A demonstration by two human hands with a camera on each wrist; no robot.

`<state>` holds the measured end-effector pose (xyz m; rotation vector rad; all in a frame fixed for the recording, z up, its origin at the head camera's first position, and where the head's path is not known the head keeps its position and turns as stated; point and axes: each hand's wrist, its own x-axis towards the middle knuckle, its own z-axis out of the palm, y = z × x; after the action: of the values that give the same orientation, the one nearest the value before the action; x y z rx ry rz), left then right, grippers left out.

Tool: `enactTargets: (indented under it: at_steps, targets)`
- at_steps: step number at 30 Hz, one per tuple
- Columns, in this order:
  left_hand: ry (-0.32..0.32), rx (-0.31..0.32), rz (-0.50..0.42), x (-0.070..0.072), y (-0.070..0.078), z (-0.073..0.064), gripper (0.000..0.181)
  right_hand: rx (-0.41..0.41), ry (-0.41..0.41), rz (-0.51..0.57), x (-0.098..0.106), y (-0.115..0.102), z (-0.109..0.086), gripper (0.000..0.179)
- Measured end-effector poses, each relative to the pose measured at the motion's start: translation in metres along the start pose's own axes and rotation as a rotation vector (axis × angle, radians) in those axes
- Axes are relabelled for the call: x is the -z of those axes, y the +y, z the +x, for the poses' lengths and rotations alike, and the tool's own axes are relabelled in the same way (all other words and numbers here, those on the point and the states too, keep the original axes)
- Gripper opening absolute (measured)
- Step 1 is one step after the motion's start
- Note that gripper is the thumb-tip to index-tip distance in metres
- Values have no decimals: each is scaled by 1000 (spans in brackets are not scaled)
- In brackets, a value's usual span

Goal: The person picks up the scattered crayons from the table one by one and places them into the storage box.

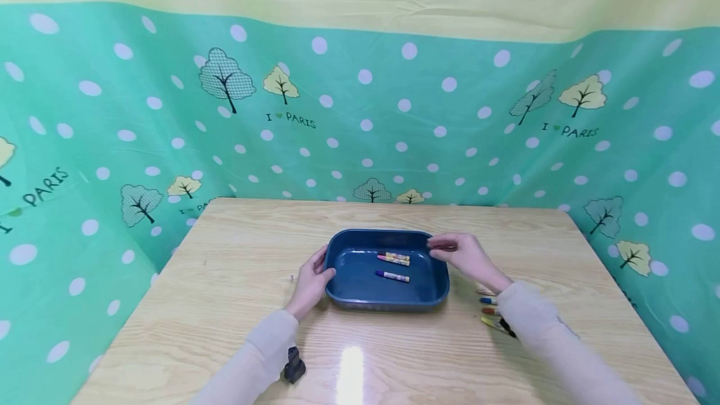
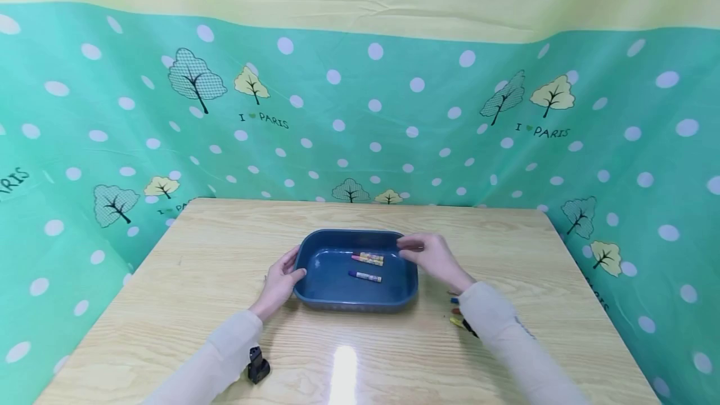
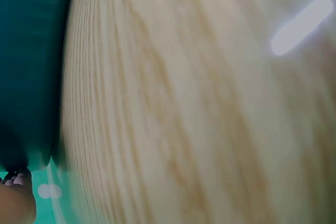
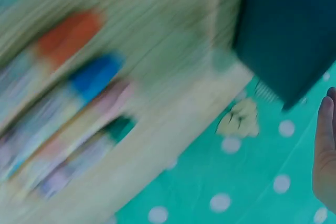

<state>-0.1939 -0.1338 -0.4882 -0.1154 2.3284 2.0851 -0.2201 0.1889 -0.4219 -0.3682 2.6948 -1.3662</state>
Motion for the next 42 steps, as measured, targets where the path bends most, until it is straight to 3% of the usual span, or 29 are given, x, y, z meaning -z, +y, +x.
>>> enactTargets:
  at_steps: [6,12,19,24,29,37,42]
  targets:
    - [-11,4,-19,-3,-1,0,59,-22,46,-31,37,28,-17,33]
    - [5,9,-14,0,-2,0,59,-57,37,-49,54,56,-29,37]
    - [2,10,-3,0,-2,0,59,-111,31,-76,63,85,-41,36]
    - [-1,7,-1,-2,-2,1,59,-177,12,-33,69,107,-45,42]
    - [9,13,3,0,-3,1,59,-202,-13,-44,67,118,-46,45]
    - [-3,20,-4,1,-3,1,59,-177,-43,-44,65,130,-47,47]
    - [-7,16,0,0,-2,2,58,-151,-34,-69,63,133,-48,39]
